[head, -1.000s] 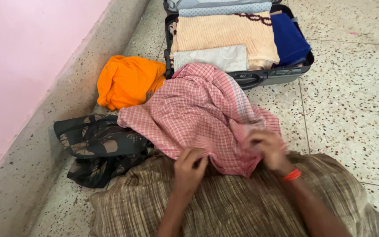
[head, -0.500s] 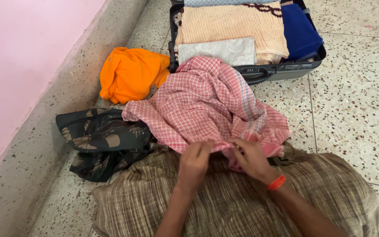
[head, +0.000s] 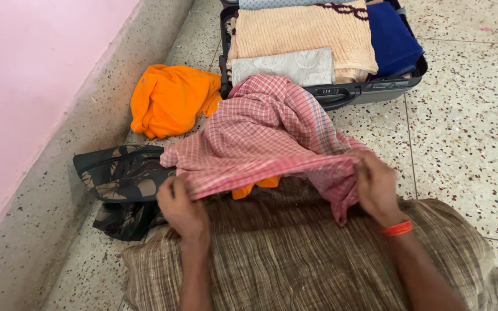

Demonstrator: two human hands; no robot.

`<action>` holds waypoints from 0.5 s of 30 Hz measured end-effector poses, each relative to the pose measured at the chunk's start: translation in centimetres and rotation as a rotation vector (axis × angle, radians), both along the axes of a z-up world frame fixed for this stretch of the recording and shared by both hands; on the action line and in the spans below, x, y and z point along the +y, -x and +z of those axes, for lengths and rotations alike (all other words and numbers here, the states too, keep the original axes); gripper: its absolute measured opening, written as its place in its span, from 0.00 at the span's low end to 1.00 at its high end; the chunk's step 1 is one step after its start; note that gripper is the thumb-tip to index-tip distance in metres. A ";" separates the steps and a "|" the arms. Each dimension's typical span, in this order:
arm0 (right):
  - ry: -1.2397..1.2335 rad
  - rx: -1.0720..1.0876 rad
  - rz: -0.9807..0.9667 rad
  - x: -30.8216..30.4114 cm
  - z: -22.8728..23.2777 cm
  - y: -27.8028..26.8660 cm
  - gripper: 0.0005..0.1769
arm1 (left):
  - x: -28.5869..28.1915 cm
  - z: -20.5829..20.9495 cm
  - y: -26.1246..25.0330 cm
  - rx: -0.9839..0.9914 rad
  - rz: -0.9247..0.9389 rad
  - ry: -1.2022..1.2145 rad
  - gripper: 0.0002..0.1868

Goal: The person sits on the floor next to an open suitcase and folds a red and white checkered shirt. They smooth the fabric, fold the sleeves, and fold the shirt in half before placing it on their lap.

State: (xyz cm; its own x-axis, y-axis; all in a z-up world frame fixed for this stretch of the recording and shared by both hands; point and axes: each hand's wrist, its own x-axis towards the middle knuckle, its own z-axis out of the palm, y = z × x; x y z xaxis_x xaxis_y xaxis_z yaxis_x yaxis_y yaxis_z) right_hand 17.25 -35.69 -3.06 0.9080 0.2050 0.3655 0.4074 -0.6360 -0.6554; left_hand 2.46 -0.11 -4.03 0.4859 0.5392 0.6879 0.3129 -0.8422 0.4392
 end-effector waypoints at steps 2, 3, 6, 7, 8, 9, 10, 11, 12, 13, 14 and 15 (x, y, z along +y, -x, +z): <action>-0.091 -0.134 -0.023 -1.0 0.6 0.0 0.08 | 0.4 0.8 0.8 -0.100 -0.057 0.128 0.20; -0.068 -0.170 -0.034 -1.1 0.7 -0.1 0.08 | 0.5 1.1 1.0 -0.150 -0.085 0.193 0.21; -0.037 -0.251 -0.038 -1.1 0.9 -0.1 0.08 | 1.0 1.1 1.1 -0.288 -0.166 0.335 0.14; -0.052 -0.259 -0.019 -1.0 0.9 0.0 0.08 | 1.1 0.7 1.1 -0.338 -0.208 0.331 0.16; -0.068 -0.268 -0.001 -0.9 1.0 0.0 0.08 | 1.3 0.2 1.1 -0.389 -0.251 0.327 0.17; -0.056 -0.218 -0.006 -0.8 1.0 0.0 0.09 | 1.6 -0.5 1.0 -0.440 -0.295 0.323 0.19; -0.044 -0.168 -0.012 -0.7 1.1 0.0 0.10 | 2.0 -1.3 0.9 -0.543 -0.343 0.383 0.16; -0.032 -0.118 -0.017 -0.5 1.1 -0.1 0.11 | 2.6 -2.0 0.7 -0.646 -0.392 0.443 0.14; -0.029 -0.074 0.014 -0.3 1.1 -0.1 0.12 | 3.1 -2.6 1.0 -0.747 -0.442 0.505 0.13; -0.026 -0.030 0.045 -0.1 0.9 -0.1 0.13 | 3.5 -3.1 1.9 -0.750 -0.478 0.570 0.13; -0.025 0.014 0.075 0.0 0.8 -0.1 0.14 | 3.7 -3.3 2.7 -0.751 -0.515 0.634 0.12; -0.013 0.005 0.074 0.1 0.6 0.0 0.14 | 3.9 -3.3 3.1 -0.751 -0.553 0.698 0.11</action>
